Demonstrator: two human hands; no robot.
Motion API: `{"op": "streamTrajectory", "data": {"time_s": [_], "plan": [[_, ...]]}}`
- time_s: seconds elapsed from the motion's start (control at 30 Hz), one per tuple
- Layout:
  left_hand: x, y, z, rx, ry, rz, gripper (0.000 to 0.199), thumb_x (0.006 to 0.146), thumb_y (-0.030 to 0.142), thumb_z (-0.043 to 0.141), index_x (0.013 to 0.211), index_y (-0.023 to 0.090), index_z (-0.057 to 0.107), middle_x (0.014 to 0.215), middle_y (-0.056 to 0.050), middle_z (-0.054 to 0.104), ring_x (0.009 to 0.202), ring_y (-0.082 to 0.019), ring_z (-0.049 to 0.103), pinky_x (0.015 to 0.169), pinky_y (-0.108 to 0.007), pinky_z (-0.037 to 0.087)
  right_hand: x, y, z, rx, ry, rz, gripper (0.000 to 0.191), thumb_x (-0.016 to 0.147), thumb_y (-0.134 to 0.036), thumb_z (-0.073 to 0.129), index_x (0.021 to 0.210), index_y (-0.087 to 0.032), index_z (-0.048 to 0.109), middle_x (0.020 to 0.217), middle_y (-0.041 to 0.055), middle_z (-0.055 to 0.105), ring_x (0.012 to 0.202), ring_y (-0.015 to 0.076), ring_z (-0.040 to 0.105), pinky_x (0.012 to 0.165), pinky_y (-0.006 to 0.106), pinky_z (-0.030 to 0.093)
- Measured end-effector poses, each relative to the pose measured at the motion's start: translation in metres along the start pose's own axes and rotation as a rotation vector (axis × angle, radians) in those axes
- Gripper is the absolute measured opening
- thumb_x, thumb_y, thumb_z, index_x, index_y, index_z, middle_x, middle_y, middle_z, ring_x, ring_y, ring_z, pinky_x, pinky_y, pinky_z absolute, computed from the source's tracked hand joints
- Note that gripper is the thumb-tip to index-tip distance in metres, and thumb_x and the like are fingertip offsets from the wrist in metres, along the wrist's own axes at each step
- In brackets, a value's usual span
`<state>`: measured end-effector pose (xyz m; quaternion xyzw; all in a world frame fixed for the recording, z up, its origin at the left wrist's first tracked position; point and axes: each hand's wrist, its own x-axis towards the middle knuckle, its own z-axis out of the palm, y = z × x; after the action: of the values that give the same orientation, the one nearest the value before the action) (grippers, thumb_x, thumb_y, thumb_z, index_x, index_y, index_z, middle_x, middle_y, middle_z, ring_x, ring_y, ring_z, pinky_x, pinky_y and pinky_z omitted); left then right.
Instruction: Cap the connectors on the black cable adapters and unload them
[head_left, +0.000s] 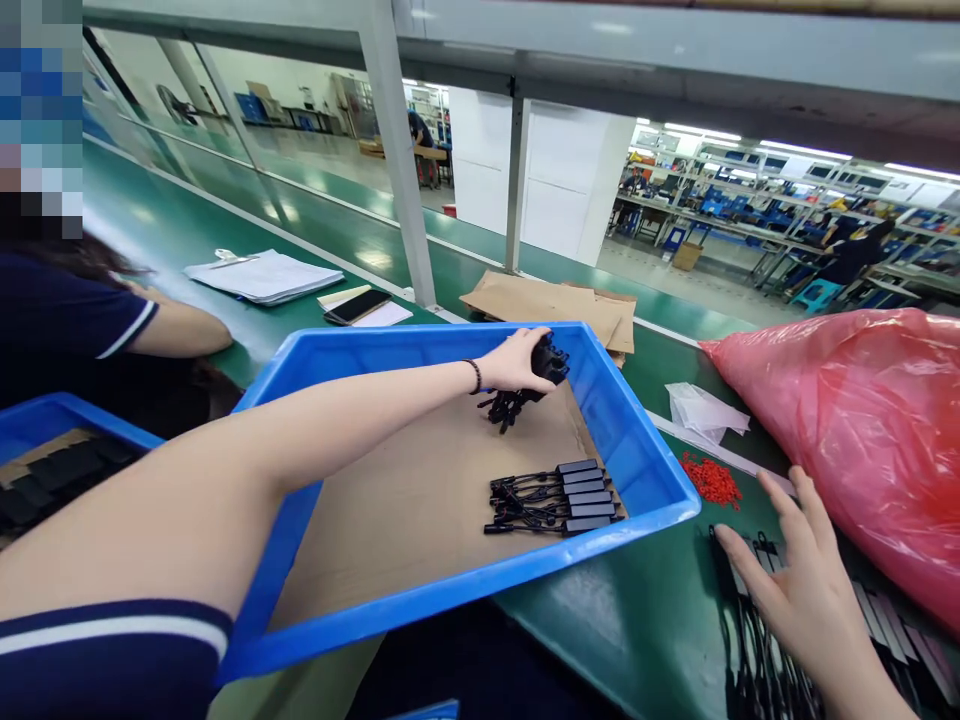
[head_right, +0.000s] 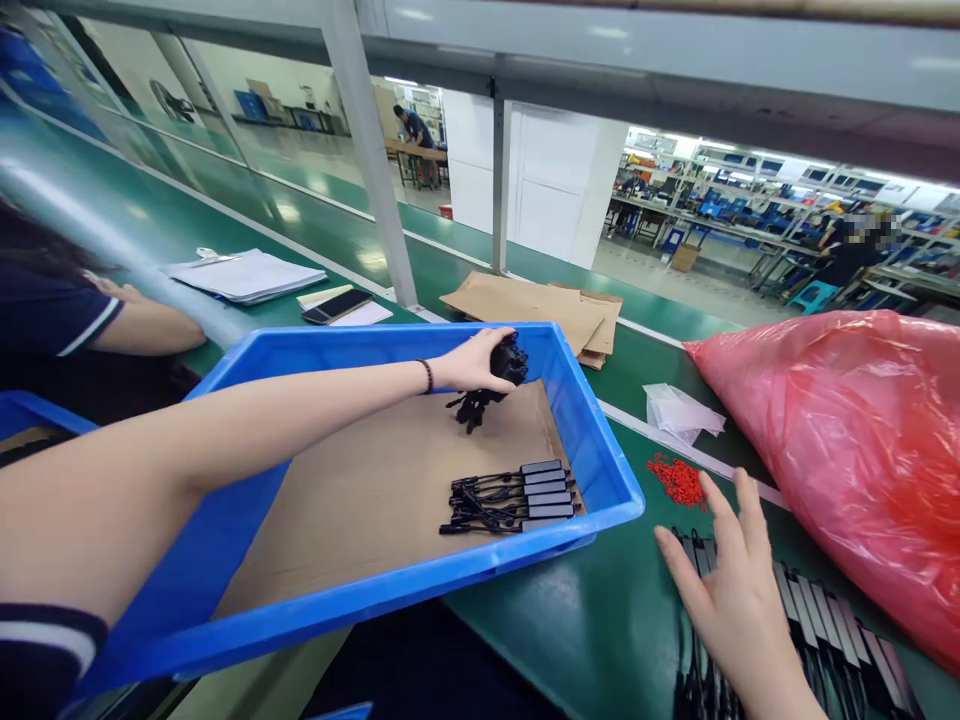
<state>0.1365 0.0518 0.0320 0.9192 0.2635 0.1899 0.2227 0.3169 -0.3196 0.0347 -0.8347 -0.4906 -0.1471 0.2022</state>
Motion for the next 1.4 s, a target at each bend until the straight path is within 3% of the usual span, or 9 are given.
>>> {"op": "streamTrajectory", "data": {"time_s": [0.23,0.37,0.47,0.63,0.8,1.07,1.17,1.27,1.4], "plan": [[-0.047,0.034,-0.081,-0.501,0.165,0.134,0.105,0.057,0.042,0.079,0.142,0.013,0.026,0.141,-0.014,0.04,0.129,-0.028,0.039,0.11,-0.039,0.03,0.107,-0.121,-0.013,0.273,0.153,-0.762,0.076,0.084,-0.043,0.056,0.146,-0.024,0.017,0.151,0.0123,0.018,0.14,0.0294,0.021,0.11,0.05,0.031],[-0.076,0.057,-0.099,-0.905,0.166,0.24,0.096,0.056,0.033,0.079,0.139,0.017,0.033,0.137,-0.012,0.045,0.126,-0.029,0.042,0.106,-0.041,0.034,0.17,-0.19,0.012,0.379,0.155,-1.188,0.096,0.077,-0.058,0.06,0.148,-0.024,0.005,0.154,0.0134,-0.007,0.142,0.0351,0.004,0.109,0.058,0.024],[-0.09,0.06,-0.102,-1.169,0.156,0.21,0.079,0.057,0.036,0.074,0.128,0.019,0.044,0.125,-0.011,0.056,0.118,-0.032,0.049,0.1,-0.044,0.04,0.193,-0.231,0.029,0.494,0.216,-1.314,0.099,0.077,-0.065,0.053,0.148,-0.023,-0.002,0.154,0.0151,-0.004,0.141,0.0363,0.005,0.109,0.059,0.021],[-0.104,0.052,-0.084,-1.524,0.171,0.126,0.046,0.068,0.043,0.065,0.108,0.023,0.057,0.115,-0.005,0.062,0.121,-0.028,0.048,0.103,-0.035,0.04,0.191,-0.259,0.054,0.674,0.311,-1.308,0.087,0.081,-0.071,0.033,0.147,-0.019,0.009,0.149,0.0191,0.019,0.137,0.0368,0.024,0.106,0.06,0.023],[-0.109,0.048,-0.06,-1.68,0.041,-0.028,0.047,0.068,0.044,0.067,0.109,0.023,0.058,0.111,-0.005,0.063,0.12,-0.025,0.05,0.102,-0.033,0.041,0.182,-0.249,0.082,0.796,0.236,-1.207,0.084,0.078,-0.073,0.037,0.142,-0.02,0.025,0.138,0.0183,0.039,0.126,0.0341,0.041,0.097,0.051,0.037],[-0.107,0.031,-0.071,-1.344,0.101,-0.237,0.063,0.057,0.038,0.067,0.115,0.018,0.053,0.107,-0.009,0.064,0.103,-0.031,0.059,0.086,-0.043,0.049,0.189,-0.241,0.073,0.89,-0.056,-1.169,0.075,0.082,-0.067,0.042,0.14,-0.02,0.03,0.146,0.0126,0.034,0.133,0.0269,0.033,0.106,0.045,0.03],[-0.107,0.019,-0.087,-1.123,0.189,-0.101,0.074,0.057,0.042,0.061,0.126,0.018,0.047,0.116,-0.01,0.061,0.111,-0.036,0.055,0.089,-0.05,0.047,0.198,-0.239,0.071,1.04,-0.101,-0.873,0.055,0.089,-0.053,0.042,0.132,-0.019,0.039,0.14,0.0128,0.04,0.127,0.0236,0.039,0.103,0.043,0.034],[-0.107,0.013,-0.099,-0.955,0.261,-0.015,0.082,0.06,0.053,0.052,0.133,0.019,0.04,0.126,-0.01,0.057,0.124,-0.037,0.045,0.096,-0.055,0.041,0.202,-0.237,0.085,1.158,-0.404,-0.533,0.041,0.088,-0.046,0.047,0.115,-0.016,0.049,0.118,0.0121,0.056,0.106,0.0191,0.053,0.092,0.037,0.042],[-0.109,0.014,-0.105,-0.859,0.281,-0.079,0.091,0.058,0.062,0.047,0.139,0.022,0.035,0.134,-0.009,0.051,0.131,-0.039,0.035,0.097,-0.058,0.038,0.192,-0.243,0.104,1.236,-1.005,-0.494,0.042,0.082,-0.048,0.058,0.108,-0.015,0.052,0.095,0.0049,0.06,0.083,0.013,0.054,0.076,0.029,0.045]]}}
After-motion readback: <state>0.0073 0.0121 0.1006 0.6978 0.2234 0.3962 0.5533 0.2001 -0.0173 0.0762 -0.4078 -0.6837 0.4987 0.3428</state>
